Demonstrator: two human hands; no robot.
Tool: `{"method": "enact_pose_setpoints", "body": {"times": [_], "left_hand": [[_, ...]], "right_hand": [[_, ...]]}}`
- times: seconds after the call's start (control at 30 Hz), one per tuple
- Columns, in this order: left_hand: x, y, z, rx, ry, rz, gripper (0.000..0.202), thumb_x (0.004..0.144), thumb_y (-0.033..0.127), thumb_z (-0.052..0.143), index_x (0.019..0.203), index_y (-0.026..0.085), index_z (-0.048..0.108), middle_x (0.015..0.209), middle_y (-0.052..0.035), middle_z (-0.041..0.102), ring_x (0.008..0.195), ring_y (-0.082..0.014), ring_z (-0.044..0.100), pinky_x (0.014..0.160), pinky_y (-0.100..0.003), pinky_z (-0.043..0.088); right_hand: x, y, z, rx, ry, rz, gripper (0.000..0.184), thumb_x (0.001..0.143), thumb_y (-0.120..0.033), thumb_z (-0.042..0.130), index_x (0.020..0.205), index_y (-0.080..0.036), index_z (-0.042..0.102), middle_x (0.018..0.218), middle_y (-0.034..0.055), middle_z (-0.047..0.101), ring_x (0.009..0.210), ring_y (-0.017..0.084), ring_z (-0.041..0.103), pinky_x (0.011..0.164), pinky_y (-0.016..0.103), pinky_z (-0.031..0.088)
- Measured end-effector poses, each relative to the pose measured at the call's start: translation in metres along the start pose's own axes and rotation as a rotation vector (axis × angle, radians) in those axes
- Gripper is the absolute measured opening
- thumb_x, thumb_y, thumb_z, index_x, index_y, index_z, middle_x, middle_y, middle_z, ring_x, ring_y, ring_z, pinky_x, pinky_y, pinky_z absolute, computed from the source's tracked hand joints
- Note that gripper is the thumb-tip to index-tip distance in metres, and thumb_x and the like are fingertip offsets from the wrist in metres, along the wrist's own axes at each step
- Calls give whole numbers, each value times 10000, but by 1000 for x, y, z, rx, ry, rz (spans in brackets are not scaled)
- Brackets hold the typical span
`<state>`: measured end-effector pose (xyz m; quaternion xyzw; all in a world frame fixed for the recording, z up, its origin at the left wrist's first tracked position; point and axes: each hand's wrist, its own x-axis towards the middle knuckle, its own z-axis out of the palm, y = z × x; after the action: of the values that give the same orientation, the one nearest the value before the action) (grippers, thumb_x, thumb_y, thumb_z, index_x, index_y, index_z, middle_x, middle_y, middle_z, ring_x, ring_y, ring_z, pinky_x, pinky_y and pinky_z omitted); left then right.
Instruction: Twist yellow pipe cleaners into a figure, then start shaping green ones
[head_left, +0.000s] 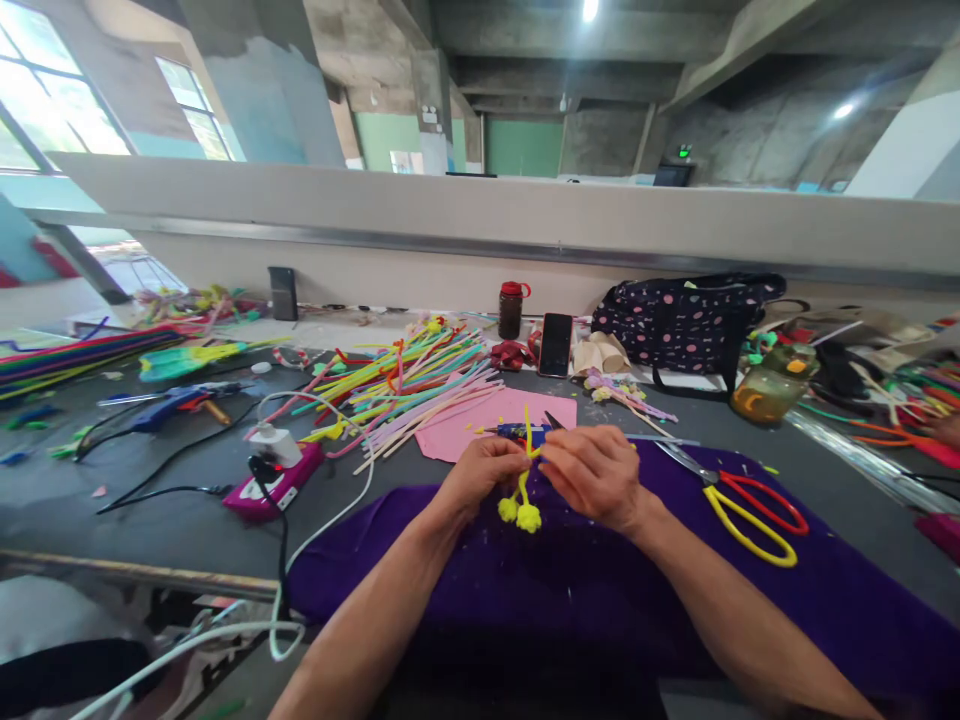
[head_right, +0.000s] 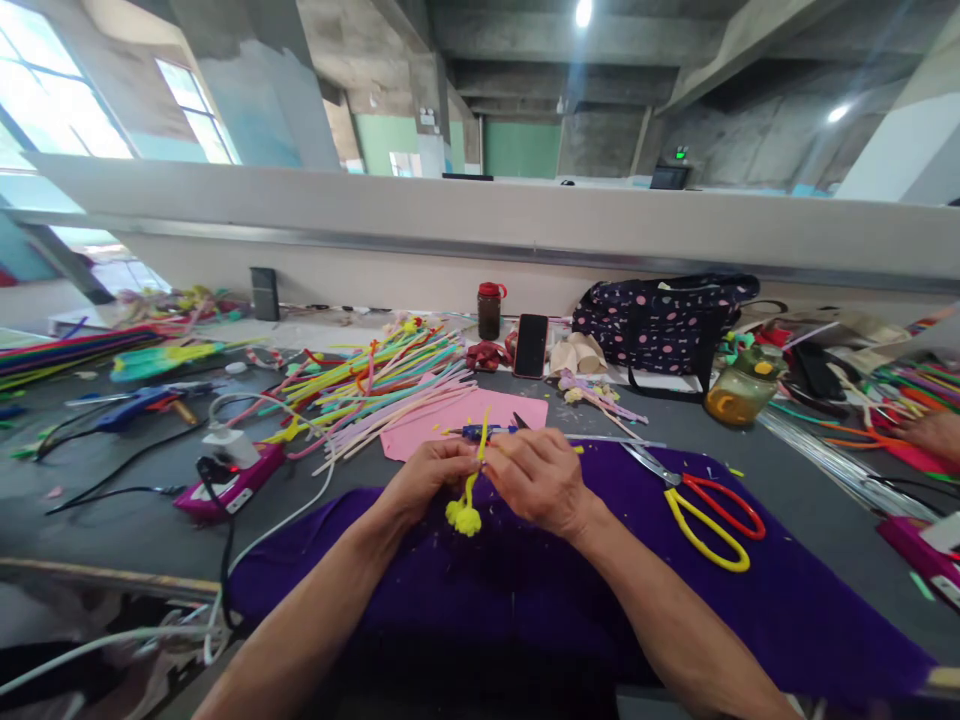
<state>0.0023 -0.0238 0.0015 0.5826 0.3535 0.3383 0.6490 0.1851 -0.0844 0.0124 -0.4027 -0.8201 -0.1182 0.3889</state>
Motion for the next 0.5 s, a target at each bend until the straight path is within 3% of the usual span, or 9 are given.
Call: {"method": "enact_pose_setpoints", "body": {"times": [0.1, 0.23, 0.37, 0.5], "left_hand": [[1, 0, -4, -159, 27, -45, 161, 591, 260, 663, 602, 119, 586, 447, 18, 516, 385, -64, 419, 421, -197, 304], [1, 1, -5, -309, -74, -110, 158, 571, 241, 677, 600, 110, 594, 488, -6, 559, 410, -75, 461, 434, -202, 322], [-2, 1, -2, -361, -188, -163, 179, 552, 250, 695, 599, 103, 603, 490, -14, 566, 410, -85, 481, 434, -208, 325], [-2, -3, -1, -333, -221, -152, 170, 540, 231, 700, 551, 115, 577, 461, -2, 543, 380, -77, 448, 415, -209, 287]], "right_hand": [[-4, -2, 15, 75, -60, 5, 151, 825, -272, 517, 903, -254, 644, 885, 53, 672, 847, 180, 593, 785, 329, 402], [-1, 0, 29, 222, 30, 209, 183, 823, -289, 516, 947, -239, 640, 857, 63, 660, 831, 191, 590, 765, 336, 447], [3, -1, 27, 396, 25, 245, 254, 810, -304, 533, 1047, -253, 613, 956, 60, 620, 930, 205, 560, 779, 345, 457], [4, -2, 23, 537, -62, 236, 199, 831, -268, 495, 960, -245, 645, 951, 54, 604, 903, 183, 564, 777, 319, 458]]}}
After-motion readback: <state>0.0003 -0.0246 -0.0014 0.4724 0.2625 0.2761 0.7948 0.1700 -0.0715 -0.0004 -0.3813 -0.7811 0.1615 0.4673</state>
